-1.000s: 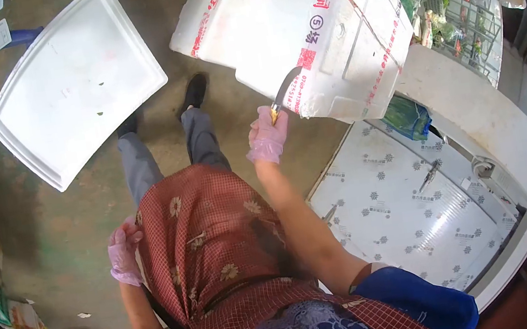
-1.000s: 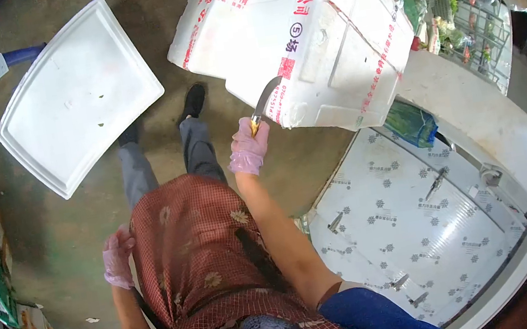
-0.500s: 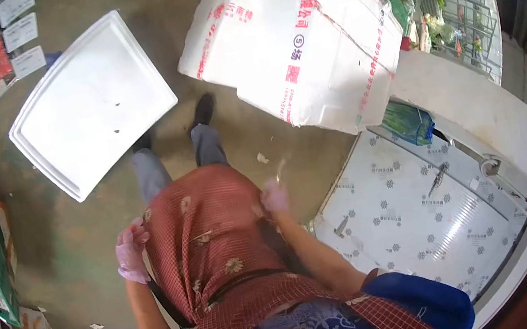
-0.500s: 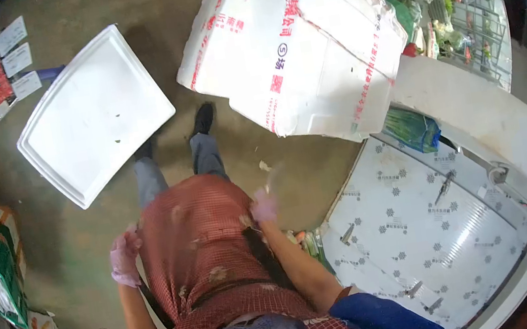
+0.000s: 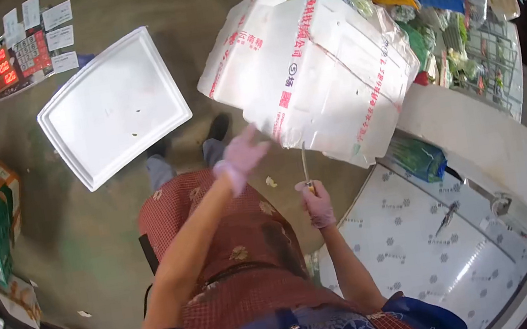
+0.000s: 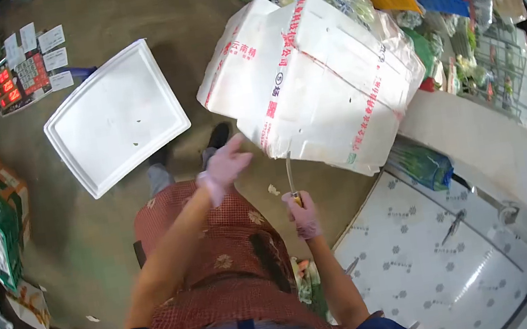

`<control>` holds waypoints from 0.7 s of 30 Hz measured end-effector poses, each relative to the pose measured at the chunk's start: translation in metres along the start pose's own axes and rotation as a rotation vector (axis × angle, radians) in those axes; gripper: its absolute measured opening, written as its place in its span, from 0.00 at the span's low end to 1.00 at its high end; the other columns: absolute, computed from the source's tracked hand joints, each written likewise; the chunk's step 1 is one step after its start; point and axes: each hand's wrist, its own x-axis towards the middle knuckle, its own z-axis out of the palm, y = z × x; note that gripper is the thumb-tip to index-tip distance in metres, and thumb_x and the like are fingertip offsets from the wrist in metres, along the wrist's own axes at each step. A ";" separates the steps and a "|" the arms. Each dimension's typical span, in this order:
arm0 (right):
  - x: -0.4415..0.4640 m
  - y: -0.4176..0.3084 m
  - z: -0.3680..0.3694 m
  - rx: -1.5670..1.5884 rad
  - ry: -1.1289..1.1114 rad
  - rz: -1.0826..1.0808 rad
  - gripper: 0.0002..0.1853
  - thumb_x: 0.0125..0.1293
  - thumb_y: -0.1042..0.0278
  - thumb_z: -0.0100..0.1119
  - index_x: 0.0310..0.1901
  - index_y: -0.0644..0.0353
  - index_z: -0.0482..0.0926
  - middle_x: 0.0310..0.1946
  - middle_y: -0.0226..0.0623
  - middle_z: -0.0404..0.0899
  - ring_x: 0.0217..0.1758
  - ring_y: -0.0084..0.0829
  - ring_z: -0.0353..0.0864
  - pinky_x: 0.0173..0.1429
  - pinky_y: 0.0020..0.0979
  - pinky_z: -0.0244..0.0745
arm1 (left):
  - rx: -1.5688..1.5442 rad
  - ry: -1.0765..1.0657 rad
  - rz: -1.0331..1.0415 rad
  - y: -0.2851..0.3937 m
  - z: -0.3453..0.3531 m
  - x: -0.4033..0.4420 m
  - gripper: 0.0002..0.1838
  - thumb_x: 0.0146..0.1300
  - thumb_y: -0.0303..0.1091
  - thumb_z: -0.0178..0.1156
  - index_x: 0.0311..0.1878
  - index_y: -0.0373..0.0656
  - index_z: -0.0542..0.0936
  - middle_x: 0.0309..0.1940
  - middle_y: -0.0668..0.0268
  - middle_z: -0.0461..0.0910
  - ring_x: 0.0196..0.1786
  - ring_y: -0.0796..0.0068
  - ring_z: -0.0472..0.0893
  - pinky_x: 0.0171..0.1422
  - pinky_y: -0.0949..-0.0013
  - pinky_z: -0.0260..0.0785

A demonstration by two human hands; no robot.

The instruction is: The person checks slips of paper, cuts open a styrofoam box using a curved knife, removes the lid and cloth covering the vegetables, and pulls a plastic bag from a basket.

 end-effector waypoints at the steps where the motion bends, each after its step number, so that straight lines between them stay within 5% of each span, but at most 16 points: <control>1: 0.007 -0.006 -0.012 0.001 -0.034 -0.047 0.05 0.58 0.70 0.53 0.34 0.60 0.71 0.17 0.23 0.64 0.16 0.15 0.61 0.20 0.19 0.57 | 0.166 0.043 0.030 0.020 0.025 0.011 0.35 0.49 0.39 0.62 0.60 0.39 0.62 0.48 0.59 0.72 0.48 0.73 0.72 0.54 0.72 0.64; 3: 0.022 -0.022 -0.037 0.007 -0.080 -0.094 0.07 0.58 0.72 0.52 0.38 0.61 0.70 0.19 0.24 0.65 0.17 0.15 0.62 0.20 0.19 0.58 | -0.089 0.121 0.190 -0.008 0.093 0.053 0.42 0.45 0.42 0.64 0.62 0.37 0.57 0.52 0.51 0.67 0.51 0.62 0.70 0.54 0.66 0.64; 6: 0.047 -0.066 -0.062 -0.012 -0.106 -0.122 0.08 0.58 0.74 0.50 0.40 0.62 0.69 0.21 0.26 0.66 0.18 0.14 0.63 0.21 0.18 0.58 | 0.257 0.238 -0.218 0.081 0.099 0.018 0.47 0.43 0.41 0.64 0.62 0.32 0.50 0.54 0.46 0.61 0.56 0.51 0.63 0.59 0.63 0.60; 10: 0.089 -0.129 -0.079 -0.237 -0.200 -0.296 0.13 0.59 0.73 0.47 0.46 0.61 0.66 0.25 0.30 0.68 0.25 0.17 0.65 0.29 0.21 0.62 | 0.273 0.302 -0.268 0.084 0.105 0.020 0.46 0.44 0.42 0.62 0.62 0.33 0.49 0.51 0.49 0.62 0.55 0.51 0.63 0.57 0.61 0.62; 15: 0.149 -0.215 -0.052 -0.810 -0.402 -1.006 0.12 0.59 0.70 0.48 0.45 0.60 0.71 0.36 0.44 0.75 0.37 0.37 0.77 0.40 0.32 0.70 | 0.247 0.344 -0.298 0.083 0.111 0.020 0.38 0.45 0.42 0.61 0.58 0.36 0.58 0.48 0.51 0.65 0.54 0.54 0.64 0.57 0.62 0.62; 18: 0.171 -0.257 -0.022 -1.237 -0.424 -0.800 0.12 0.60 0.65 0.46 0.43 0.58 0.73 0.38 0.46 0.75 0.39 0.44 0.75 0.43 0.36 0.70 | 0.181 0.287 -0.338 0.097 0.091 0.017 0.33 0.47 0.42 0.59 0.54 0.36 0.62 0.48 0.52 0.66 0.54 0.55 0.65 0.57 0.63 0.63; 21: 0.192 -0.290 0.008 -1.547 -0.552 -0.816 0.16 0.60 0.56 0.45 0.42 0.57 0.74 0.37 0.43 0.76 0.42 0.44 0.74 0.48 0.38 0.67 | 0.092 0.295 -0.360 0.088 0.083 0.025 0.27 0.47 0.41 0.58 0.50 0.38 0.68 0.48 0.53 0.66 0.54 0.56 0.66 0.56 0.63 0.63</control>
